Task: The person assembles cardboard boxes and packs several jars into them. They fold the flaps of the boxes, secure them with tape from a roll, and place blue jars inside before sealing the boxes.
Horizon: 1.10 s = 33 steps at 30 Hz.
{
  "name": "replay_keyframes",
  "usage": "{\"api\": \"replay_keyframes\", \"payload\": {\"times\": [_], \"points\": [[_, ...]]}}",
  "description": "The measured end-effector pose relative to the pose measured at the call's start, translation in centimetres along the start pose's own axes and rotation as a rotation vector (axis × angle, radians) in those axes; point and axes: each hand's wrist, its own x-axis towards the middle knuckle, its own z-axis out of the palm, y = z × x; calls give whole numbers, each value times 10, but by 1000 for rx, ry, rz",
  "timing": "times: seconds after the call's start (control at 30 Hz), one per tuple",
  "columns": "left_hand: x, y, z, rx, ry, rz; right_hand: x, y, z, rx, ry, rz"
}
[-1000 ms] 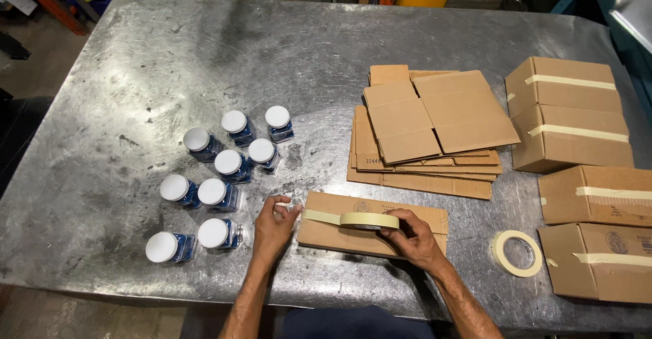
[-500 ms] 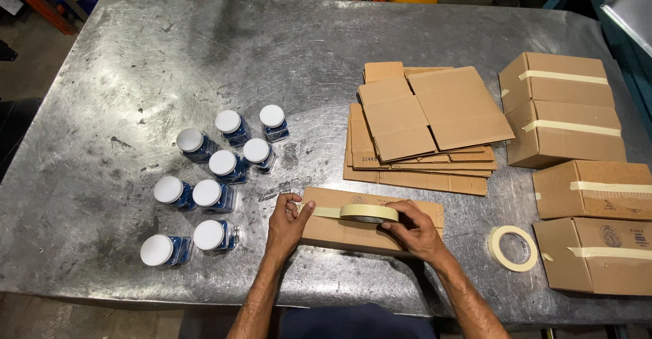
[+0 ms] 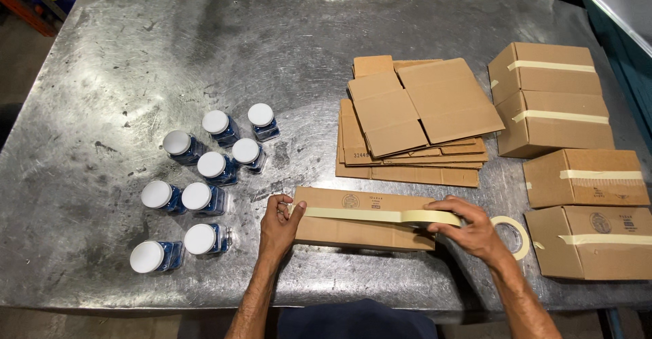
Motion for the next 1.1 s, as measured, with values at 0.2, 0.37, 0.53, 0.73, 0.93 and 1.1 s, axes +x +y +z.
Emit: {"api": "replay_keyframes", "payload": {"times": [0.2,0.37,0.53,0.73,0.93,1.1], "points": [[1,-7,2,11,17,19,-22,2,-53,-115,88,99],[2,-11,4,15,24,32,-21,13,-59,-159,84,77],[0,-12,0,24,32,13,-11,12,-54,-267,68,27],[-1,-6,-1,26,29,-2,-11,-3,-53,-326,-16,55],[2,-11,1,34,33,1,-20,9,-41,-359,-41,89],[-1,-4,1,29,24,-23,-33,47,-33,-411,-84,128]]}}
